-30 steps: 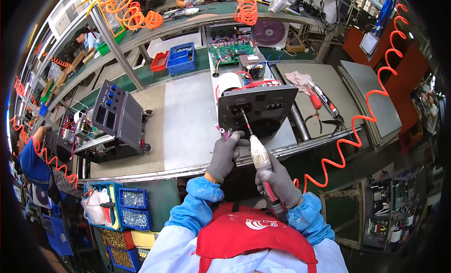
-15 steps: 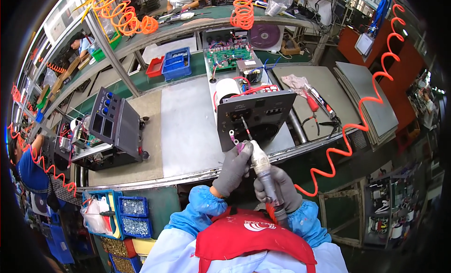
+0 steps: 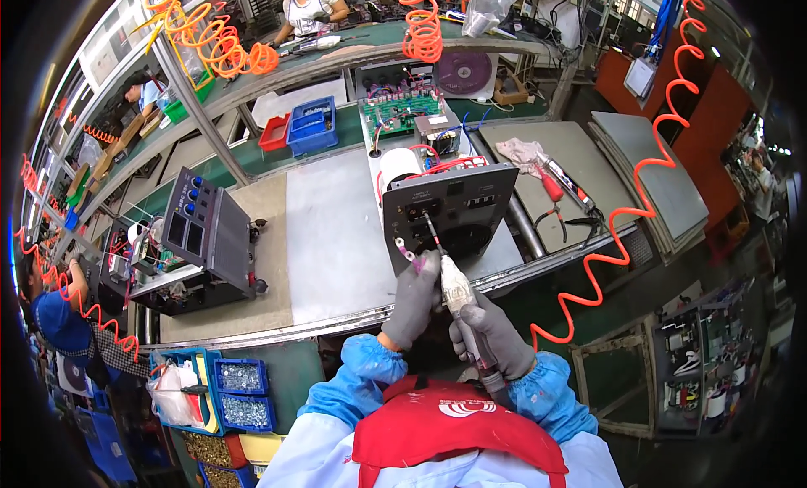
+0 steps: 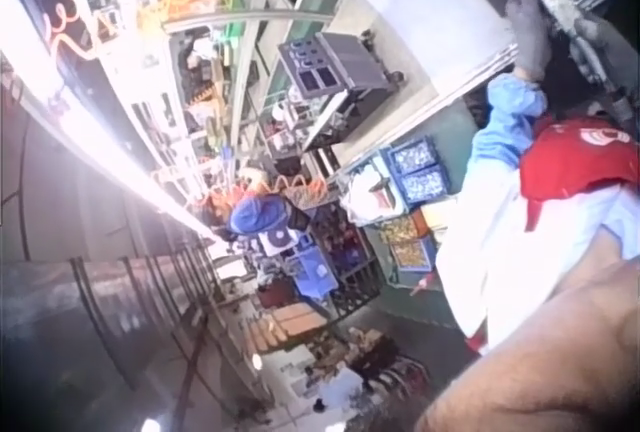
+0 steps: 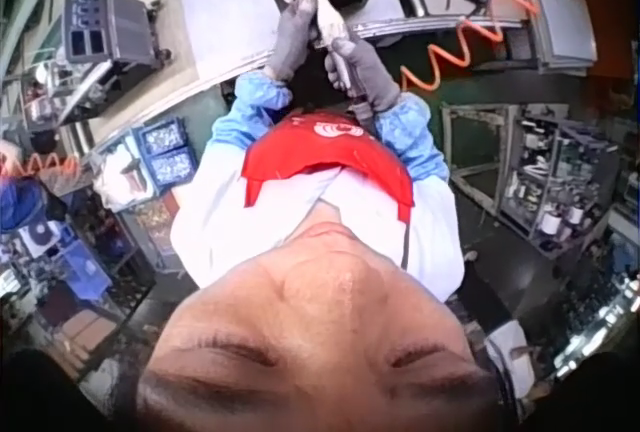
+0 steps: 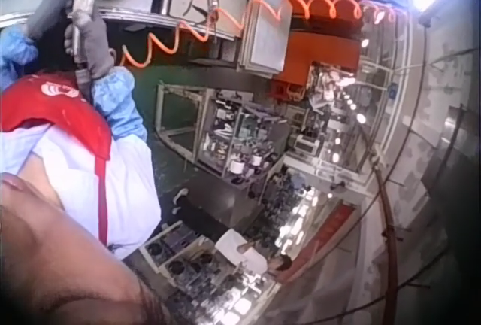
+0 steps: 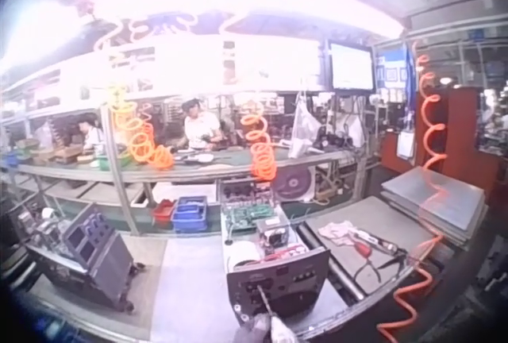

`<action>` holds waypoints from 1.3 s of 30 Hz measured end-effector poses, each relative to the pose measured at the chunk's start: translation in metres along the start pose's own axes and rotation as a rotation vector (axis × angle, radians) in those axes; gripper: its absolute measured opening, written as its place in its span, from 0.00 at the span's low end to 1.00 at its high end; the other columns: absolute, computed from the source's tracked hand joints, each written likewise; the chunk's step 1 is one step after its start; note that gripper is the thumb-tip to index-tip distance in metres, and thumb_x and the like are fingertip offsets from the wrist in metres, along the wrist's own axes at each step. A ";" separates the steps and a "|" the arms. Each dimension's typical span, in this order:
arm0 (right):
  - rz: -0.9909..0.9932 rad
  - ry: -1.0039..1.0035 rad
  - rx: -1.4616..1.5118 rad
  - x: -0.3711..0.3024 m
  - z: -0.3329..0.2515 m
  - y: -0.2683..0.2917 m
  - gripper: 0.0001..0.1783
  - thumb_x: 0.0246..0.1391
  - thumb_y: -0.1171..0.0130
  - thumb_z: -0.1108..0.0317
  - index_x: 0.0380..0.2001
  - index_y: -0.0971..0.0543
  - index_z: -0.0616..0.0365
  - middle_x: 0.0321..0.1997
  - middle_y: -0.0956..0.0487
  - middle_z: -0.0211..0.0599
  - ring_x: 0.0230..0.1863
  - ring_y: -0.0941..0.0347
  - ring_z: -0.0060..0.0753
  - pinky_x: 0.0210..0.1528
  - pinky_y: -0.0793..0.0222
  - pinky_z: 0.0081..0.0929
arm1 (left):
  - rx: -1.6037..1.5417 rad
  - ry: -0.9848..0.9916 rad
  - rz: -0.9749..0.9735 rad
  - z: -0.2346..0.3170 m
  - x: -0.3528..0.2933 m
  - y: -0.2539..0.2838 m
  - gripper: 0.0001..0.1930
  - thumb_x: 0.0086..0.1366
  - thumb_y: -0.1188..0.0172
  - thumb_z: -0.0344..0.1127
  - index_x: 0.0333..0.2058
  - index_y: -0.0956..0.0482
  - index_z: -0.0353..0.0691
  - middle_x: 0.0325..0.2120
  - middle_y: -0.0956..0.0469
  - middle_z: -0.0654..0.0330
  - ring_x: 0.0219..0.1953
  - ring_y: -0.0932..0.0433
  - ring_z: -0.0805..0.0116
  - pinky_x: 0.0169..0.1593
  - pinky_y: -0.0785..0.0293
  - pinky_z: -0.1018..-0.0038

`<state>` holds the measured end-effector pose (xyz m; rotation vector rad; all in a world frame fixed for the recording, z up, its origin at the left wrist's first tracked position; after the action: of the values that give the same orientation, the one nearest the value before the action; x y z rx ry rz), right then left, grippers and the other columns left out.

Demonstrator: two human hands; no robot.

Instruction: Assembling, cleaning, and labeling an electronic industrial power unit on an assembly line.

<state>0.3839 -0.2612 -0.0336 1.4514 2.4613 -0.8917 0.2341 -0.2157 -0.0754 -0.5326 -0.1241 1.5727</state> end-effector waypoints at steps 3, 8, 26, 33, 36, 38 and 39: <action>0.026 0.036 -0.065 0.000 0.006 0.007 0.33 0.56 0.44 0.53 0.62 0.37 0.54 0.27 0.25 0.31 0.23 0.28 0.22 0.24 0.29 0.20 | -0.093 -0.111 0.107 0.012 0.027 0.019 0.21 0.72 0.51 0.54 0.42 0.27 0.38 0.30 0.22 0.60 0.18 0.41 0.82 0.20 0.43 0.78; -0.006 -0.097 -0.136 -0.011 0.012 0.011 0.39 0.55 0.43 0.56 0.67 0.42 0.53 0.28 0.24 0.33 0.23 0.27 0.23 0.25 0.28 0.21 | -0.242 -0.048 -0.010 0.026 0.046 0.036 0.20 0.73 0.51 0.47 0.47 0.28 0.32 0.36 0.20 0.54 0.16 0.46 0.83 0.21 0.44 0.80; 0.069 0.022 -0.175 0.012 0.004 0.002 0.34 0.53 0.41 0.65 0.63 0.39 0.55 0.26 0.26 0.33 0.20 0.28 0.23 0.21 0.30 0.23 | -0.153 0.060 0.035 0.008 0.012 0.044 0.17 0.71 0.47 0.49 0.38 0.25 0.39 0.19 0.38 0.72 0.16 0.44 0.82 0.20 0.44 0.80; 0.092 0.044 -0.207 0.018 0.016 0.002 0.32 0.56 0.43 0.58 0.61 0.36 0.56 0.27 0.25 0.34 0.21 0.27 0.24 0.22 0.30 0.20 | 0.059 0.085 0.010 0.011 -0.018 0.012 0.19 0.71 0.48 0.53 0.34 0.28 0.41 0.19 0.37 0.70 0.14 0.42 0.81 0.17 0.43 0.80; -0.334 -0.009 0.574 0.022 0.031 0.005 0.27 0.59 0.45 0.46 0.52 0.30 0.53 0.26 0.25 0.33 0.21 0.28 0.25 0.22 0.30 0.19 | 0.054 0.068 -0.034 0.018 -0.026 0.002 0.20 0.71 0.48 0.54 0.32 0.30 0.42 0.18 0.36 0.69 0.14 0.41 0.81 0.16 0.43 0.80; -0.205 0.009 0.385 0.019 0.025 0.000 0.26 0.59 0.45 0.47 0.52 0.30 0.53 0.26 0.24 0.32 0.21 0.28 0.24 0.22 0.30 0.19 | 0.059 0.052 -0.024 0.018 -0.026 0.002 0.20 0.71 0.48 0.54 0.32 0.29 0.42 0.18 0.36 0.69 0.14 0.41 0.81 0.16 0.43 0.80; -0.077 0.023 0.194 0.016 0.021 0.000 0.26 0.59 0.45 0.47 0.52 0.30 0.53 0.26 0.24 0.31 0.21 0.27 0.24 0.22 0.30 0.19 | 0.057 0.059 -0.037 0.014 -0.026 0.004 0.20 0.71 0.48 0.54 0.32 0.30 0.42 0.17 0.36 0.69 0.14 0.41 0.82 0.16 0.43 0.80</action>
<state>0.3722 -0.2607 -0.0577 1.4392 2.5227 -1.1653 0.2240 -0.2381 -0.0579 -0.5291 -0.0435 1.5186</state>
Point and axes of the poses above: each hand's wrist, its own x-axis towards the middle knuckle, its own y-axis out of the back of the hand, z = x × y, the point moved 3 cm from there along x, towards the middle knuckle
